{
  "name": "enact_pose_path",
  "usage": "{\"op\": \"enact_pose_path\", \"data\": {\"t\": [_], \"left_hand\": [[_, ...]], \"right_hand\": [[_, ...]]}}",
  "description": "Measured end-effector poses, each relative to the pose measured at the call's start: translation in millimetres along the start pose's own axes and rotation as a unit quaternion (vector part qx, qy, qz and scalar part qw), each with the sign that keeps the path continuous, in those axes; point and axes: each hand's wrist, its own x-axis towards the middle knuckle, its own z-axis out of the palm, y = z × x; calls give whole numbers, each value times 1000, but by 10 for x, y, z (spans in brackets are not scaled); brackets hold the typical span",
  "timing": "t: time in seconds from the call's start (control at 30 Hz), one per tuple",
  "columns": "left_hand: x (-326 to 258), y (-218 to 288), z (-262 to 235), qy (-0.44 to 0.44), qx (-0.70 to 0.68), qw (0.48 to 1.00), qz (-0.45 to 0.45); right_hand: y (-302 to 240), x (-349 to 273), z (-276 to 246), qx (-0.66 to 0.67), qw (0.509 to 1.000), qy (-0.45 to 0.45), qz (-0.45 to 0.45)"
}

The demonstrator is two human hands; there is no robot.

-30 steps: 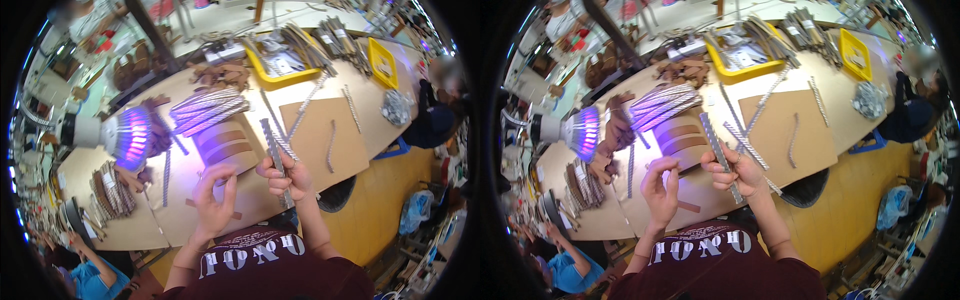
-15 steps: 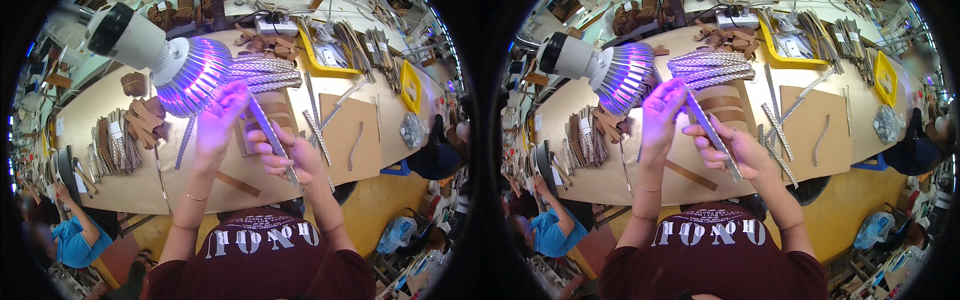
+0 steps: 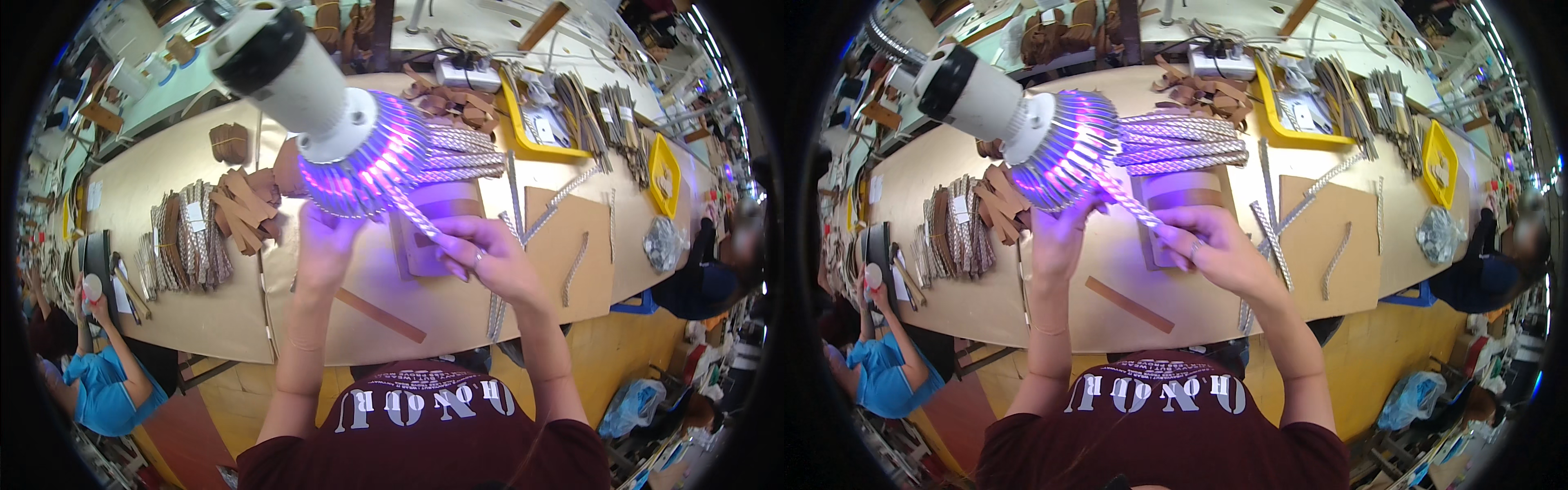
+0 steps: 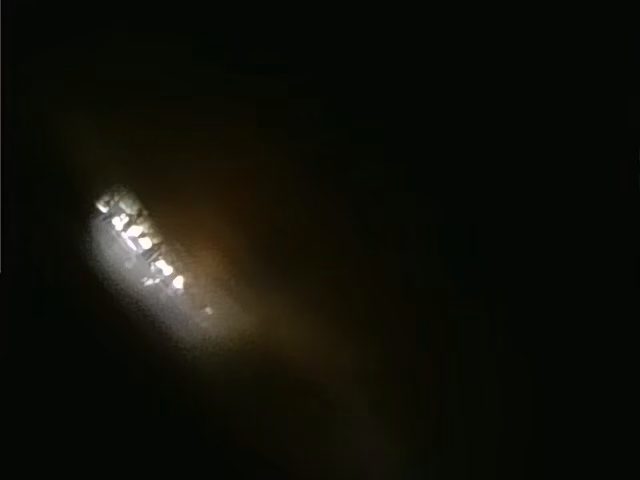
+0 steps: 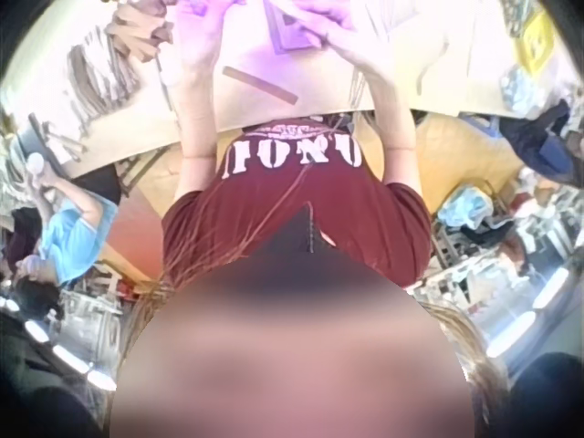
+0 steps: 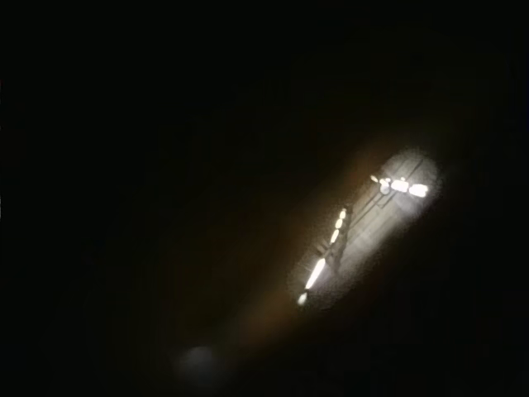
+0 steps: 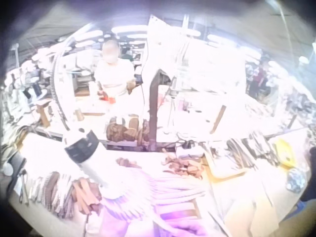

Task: The person repeatedly picks up short braided cords and places them onto a cardboard form under a purple UV lamp. The cords are arranged in rows on the form, and the person adjusts their positions by hand.

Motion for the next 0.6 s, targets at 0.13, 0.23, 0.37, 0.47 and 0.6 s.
{"op": "enact_pose_path", "data": {"t": [0.13, 0.23, 0.37, 0.47, 0.6], "left_hand": [[-120, -46, 190, 47, 21, 993, -106], [-133, -92, 295, 51, -65, 991, -108], [-147, -133, 360, 62, -109, 984, -124], [-166, -179, 364, 60, -140, 981, -123], [-166, -236, 316, 74, -188, 977, -74]], "right_hand": [[-45, -135, -48, -197, 977, 82, -18], [-90, -138, -82, -322, 939, 95, -75], [-199, -75, -25, -410, 899, 125, -90], [-278, -6, 67, -410, 902, 125, -52], [-285, 242, 114, -153, 981, 97, 66]]}}
